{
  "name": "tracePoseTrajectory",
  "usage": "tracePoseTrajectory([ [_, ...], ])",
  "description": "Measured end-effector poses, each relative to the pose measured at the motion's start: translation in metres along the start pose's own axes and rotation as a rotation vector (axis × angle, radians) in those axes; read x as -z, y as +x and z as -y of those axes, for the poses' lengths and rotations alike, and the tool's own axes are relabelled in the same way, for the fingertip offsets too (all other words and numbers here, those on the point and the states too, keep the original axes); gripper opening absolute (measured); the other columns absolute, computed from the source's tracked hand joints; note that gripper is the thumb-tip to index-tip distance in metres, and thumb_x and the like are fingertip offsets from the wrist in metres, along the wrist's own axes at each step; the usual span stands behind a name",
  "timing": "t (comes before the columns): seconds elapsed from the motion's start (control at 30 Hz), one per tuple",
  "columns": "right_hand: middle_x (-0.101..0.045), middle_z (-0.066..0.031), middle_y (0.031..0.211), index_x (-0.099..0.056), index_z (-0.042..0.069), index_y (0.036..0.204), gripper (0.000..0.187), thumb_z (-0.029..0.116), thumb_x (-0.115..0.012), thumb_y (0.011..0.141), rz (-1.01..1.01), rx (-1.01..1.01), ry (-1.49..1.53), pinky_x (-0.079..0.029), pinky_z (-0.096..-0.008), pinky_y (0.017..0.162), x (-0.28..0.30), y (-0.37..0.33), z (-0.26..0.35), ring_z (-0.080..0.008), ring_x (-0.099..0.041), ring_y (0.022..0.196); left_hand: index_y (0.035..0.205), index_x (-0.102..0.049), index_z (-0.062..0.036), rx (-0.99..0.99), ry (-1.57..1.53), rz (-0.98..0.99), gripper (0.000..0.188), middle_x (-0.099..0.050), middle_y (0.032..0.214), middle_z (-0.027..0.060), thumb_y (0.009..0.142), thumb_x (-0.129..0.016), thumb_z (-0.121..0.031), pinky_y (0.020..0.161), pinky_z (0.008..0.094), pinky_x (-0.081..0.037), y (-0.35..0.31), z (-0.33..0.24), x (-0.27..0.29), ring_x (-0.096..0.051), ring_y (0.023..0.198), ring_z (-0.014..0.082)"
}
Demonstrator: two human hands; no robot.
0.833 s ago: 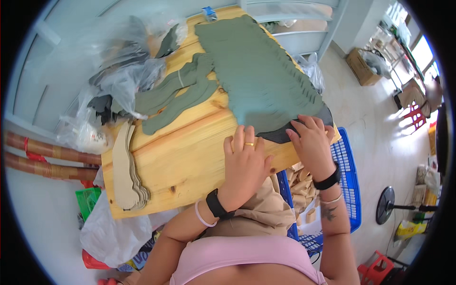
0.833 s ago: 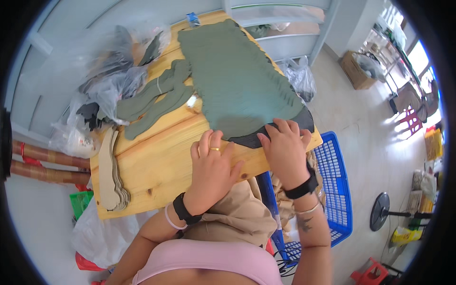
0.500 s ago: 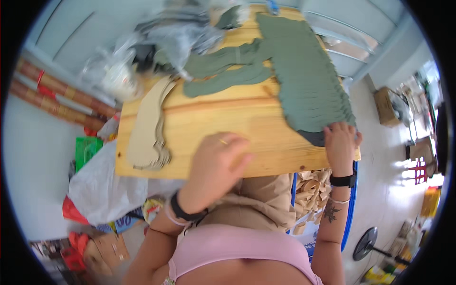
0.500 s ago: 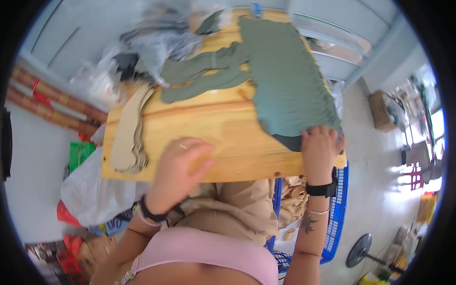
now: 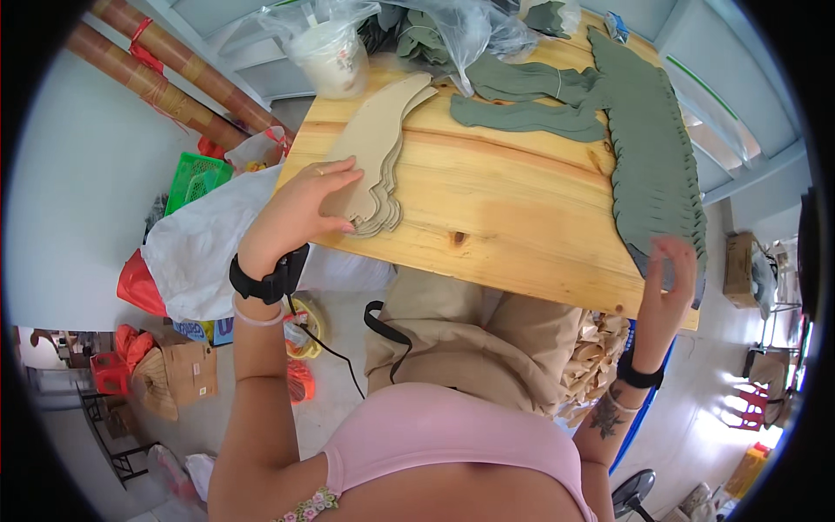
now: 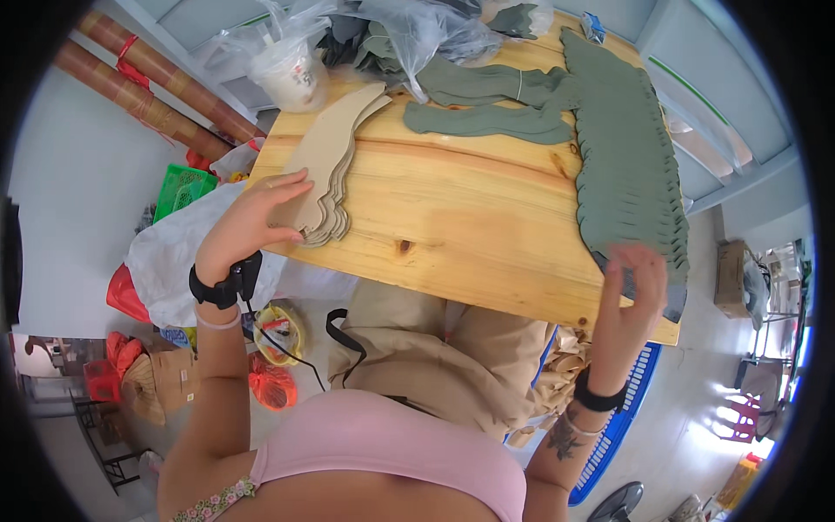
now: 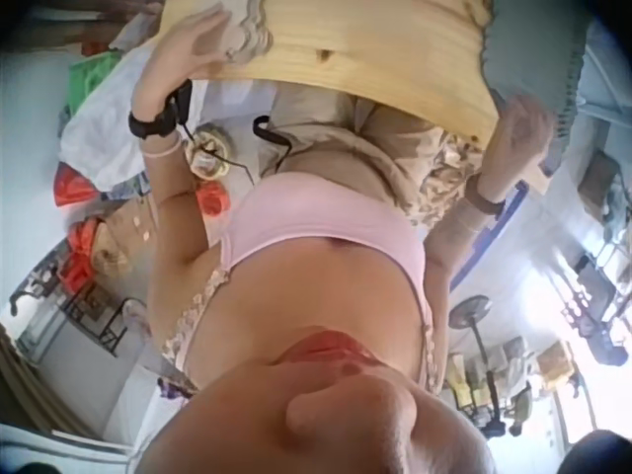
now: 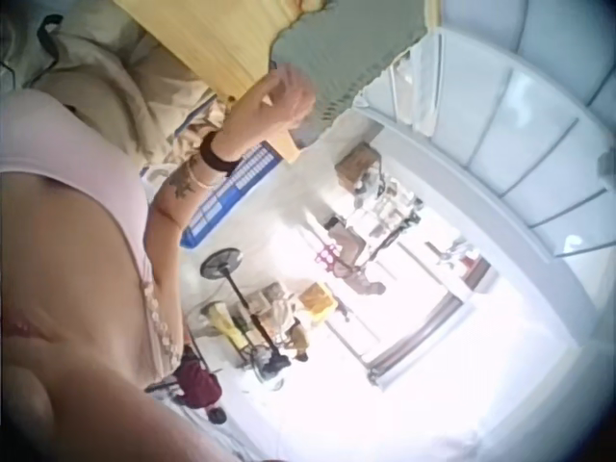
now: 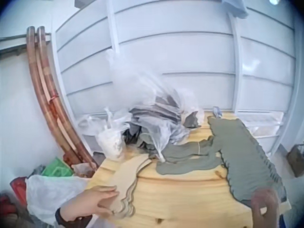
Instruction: Peeling off protective paper from adhesive shoe upper components and stacking them.
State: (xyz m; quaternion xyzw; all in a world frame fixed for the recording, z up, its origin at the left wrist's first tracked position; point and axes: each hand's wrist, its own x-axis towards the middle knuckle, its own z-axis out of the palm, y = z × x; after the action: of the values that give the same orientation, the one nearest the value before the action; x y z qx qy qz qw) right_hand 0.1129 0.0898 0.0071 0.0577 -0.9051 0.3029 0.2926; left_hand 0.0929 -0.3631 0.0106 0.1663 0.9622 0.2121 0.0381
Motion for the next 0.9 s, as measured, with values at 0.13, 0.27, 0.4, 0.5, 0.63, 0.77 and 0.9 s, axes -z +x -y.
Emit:
tracePoseTrajectory([
  [0.13,-0.059,-0.0133,0.094,-0.064,-0.001,0.092,0.008,-0.002,-0.060,0.085,0.135,-0.001,0.149,-0.046,-0.0333,0.081,-0.002,-0.008,0.037,-0.0278,-0.059,0.088,0.119,-0.065,-0.0027,-0.142,-0.012,-0.036,0.048,-0.063,0.123,0.0171,0.074,-0.076,-0.015,0.096,0.0363,-0.046,-0.001,0.005,0.010,-0.059,0.113,0.0303],
  [0.27,-0.060,-0.0133,0.094,-0.066,-0.001,0.093,0.011,-0.002,-0.063,0.082,0.265,-0.008,0.247,-0.046,-0.0338,0.080,-0.017,-0.026,0.063,-0.0284,-0.060,0.087,0.107,-0.070,-0.0022,0.278,-0.171,0.023,0.030,-0.070,0.102,0.0140,0.081,-0.071,-0.016,0.079,0.0322,-0.052,-0.004,-0.037,0.035,-0.066,0.094,0.0259],
  [0.4,-0.061,-0.0130,0.093,-0.067,0.002,0.095,0.016,-0.001,-0.067,0.079,0.502,-0.029,0.474,-0.048,-0.0347,0.077,-0.031,-0.046,0.083,-0.0300,-0.061,0.087,0.106,-0.070,-0.0025,0.191,-0.178,-0.191,0.026,-0.071,0.101,0.0102,0.082,-0.071,-0.011,0.074,0.0284,-0.050,-0.007,-0.082,0.034,-0.066,0.088,0.0250],
  [0.5,-0.061,-0.0125,0.093,-0.067,0.003,0.096,0.017,0.001,-0.068,0.079,0.594,0.039,0.545,-0.049,-0.0362,0.075,-0.037,-0.058,0.088,-0.0310,-0.061,0.086,0.116,-0.066,-0.0044,0.036,0.009,-0.224,0.040,-0.066,0.118,0.0141,0.078,-0.073,-0.011,0.085,0.0336,-0.049,-0.001,-0.061,0.016,-0.063,0.102,0.0295],
  [0.63,-0.062,-0.0123,0.094,-0.067,0.005,0.095,0.015,0.003,-0.068,0.080,0.668,0.158,0.571,-0.049,-0.0385,0.073,-0.040,-0.066,0.086,-0.0322,-0.060,0.085,0.130,-0.057,-0.0063,-0.023,0.082,-0.114,0.060,-0.053,0.138,0.0173,0.073,-0.075,-0.013,0.101,0.0407,-0.042,-0.003,-0.011,-0.011,-0.054,0.119,0.0357],
  [0.77,-0.063,-0.0135,0.090,-0.066,0.003,0.095,0.014,0.003,-0.067,0.081,0.707,0.130,0.606,-0.049,-0.0389,0.074,-0.042,-0.073,0.084,-0.0333,-0.061,0.084,0.126,-0.060,-0.0073,0.021,0.043,-0.081,0.058,-0.055,0.136,0.0177,0.072,-0.078,-0.017,0.103,0.0386,-0.042,-0.006,-0.023,-0.010,-0.052,0.121,0.0364],
  [0.9,-0.063,-0.0138,0.090,-0.065,0.002,0.097,0.014,0.004,-0.066,0.083,0.733,0.198,0.648,-0.049,-0.0400,0.075,-0.048,-0.083,0.080,-0.0342,-0.061,0.085,0.106,-0.067,-0.0048,0.002,0.072,-0.091,0.033,-0.065,0.111,0.0172,0.075,-0.073,-0.013,0.084,0.0400,-0.050,-0.008,-0.032,-0.002,-0.063,0.093,0.0343],
])
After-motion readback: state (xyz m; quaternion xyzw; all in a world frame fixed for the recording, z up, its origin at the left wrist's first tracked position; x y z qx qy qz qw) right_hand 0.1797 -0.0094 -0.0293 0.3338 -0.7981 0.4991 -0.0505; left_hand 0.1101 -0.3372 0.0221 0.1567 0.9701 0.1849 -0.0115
